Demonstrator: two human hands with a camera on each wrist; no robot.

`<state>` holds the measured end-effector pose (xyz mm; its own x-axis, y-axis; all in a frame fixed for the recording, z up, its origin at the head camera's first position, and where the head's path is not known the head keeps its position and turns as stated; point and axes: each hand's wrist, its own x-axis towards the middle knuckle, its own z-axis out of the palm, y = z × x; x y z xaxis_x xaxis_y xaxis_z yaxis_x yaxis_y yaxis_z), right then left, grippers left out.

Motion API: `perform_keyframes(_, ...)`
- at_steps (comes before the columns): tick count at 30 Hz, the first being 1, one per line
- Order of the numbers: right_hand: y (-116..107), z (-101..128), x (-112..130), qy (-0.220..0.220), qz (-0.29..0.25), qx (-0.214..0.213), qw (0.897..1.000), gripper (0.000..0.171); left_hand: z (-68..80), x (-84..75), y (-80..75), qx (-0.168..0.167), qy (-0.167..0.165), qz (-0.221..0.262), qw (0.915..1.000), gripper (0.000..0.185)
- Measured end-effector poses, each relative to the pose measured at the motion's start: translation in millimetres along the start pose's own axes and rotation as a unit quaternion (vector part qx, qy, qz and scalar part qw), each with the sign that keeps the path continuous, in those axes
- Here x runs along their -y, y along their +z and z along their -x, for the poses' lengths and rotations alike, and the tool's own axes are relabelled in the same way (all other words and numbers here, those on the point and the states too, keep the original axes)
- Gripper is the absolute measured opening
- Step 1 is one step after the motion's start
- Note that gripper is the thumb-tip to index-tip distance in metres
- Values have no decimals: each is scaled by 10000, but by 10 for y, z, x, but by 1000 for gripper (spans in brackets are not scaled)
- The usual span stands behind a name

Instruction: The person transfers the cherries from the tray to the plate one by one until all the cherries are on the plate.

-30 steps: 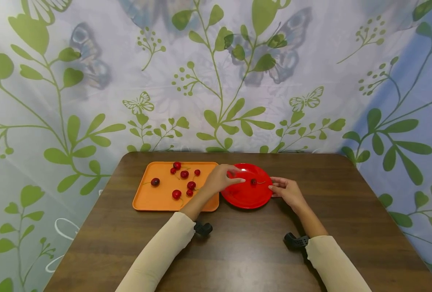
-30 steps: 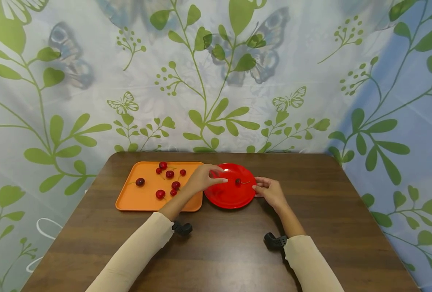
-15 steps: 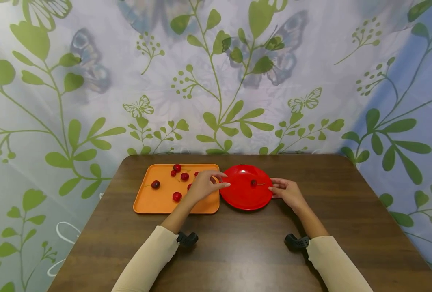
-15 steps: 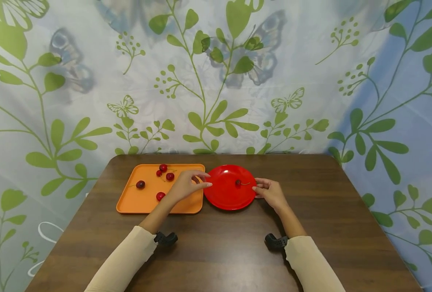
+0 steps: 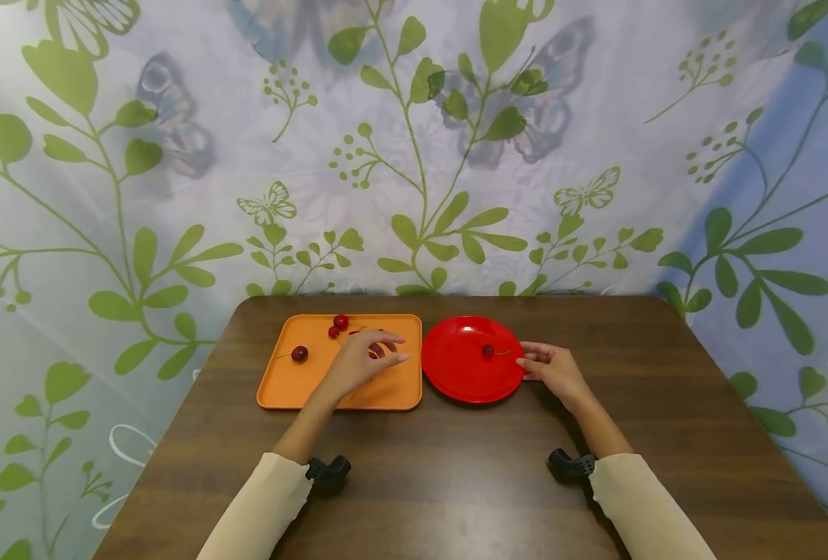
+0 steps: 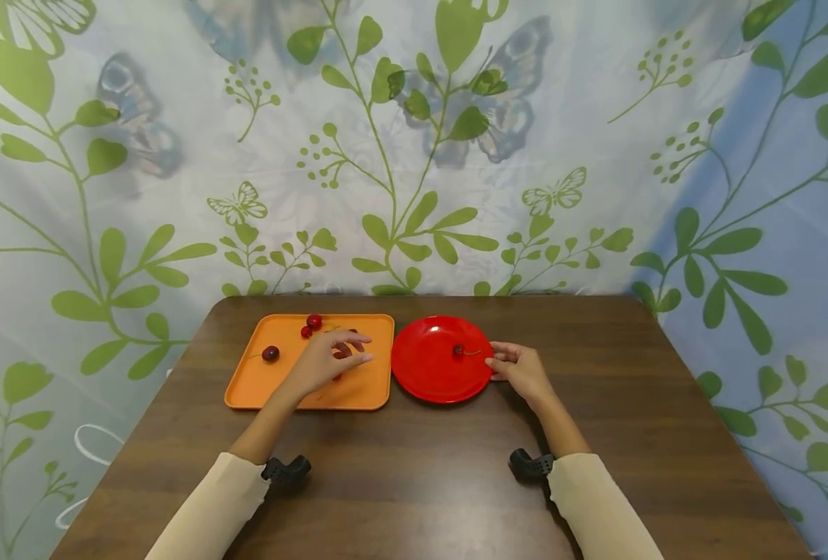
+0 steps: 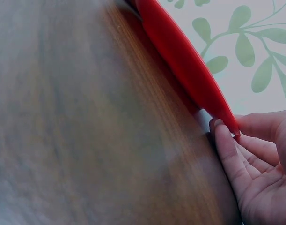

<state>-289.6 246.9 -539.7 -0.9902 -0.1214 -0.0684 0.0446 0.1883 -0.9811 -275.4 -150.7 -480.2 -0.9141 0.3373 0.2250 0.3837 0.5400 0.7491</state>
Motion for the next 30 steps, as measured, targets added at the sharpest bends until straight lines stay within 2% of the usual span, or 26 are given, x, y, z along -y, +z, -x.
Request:
perform_keyframes(5, 15, 1, 1, 5, 6, -7, 10000, 49, 144, 34, -144, -152, -219, -189, 9995, 32)
perform_keyframes(12, 16, 33, 25, 102, 6, -3, 9999, 50, 298, 124, -338, -308, -162, -128, 9993, 29)
perform_keyframes(17, 23, 36, 15, 184, -39, -21, 9998, 50, 373, 213, -445, -366, -289, -212, 9987, 35)
perform_keyframes(25, 42, 48, -4, 108, -62, -44, 9999, 49, 448, 345, -583, -264, -370, -215, 9987, 41)
perform_keyframes(30, 22, 46, 9, -11, -51, -21, 10000, 49, 449, 451, -651, -59, -395, -188, 9990, 44)
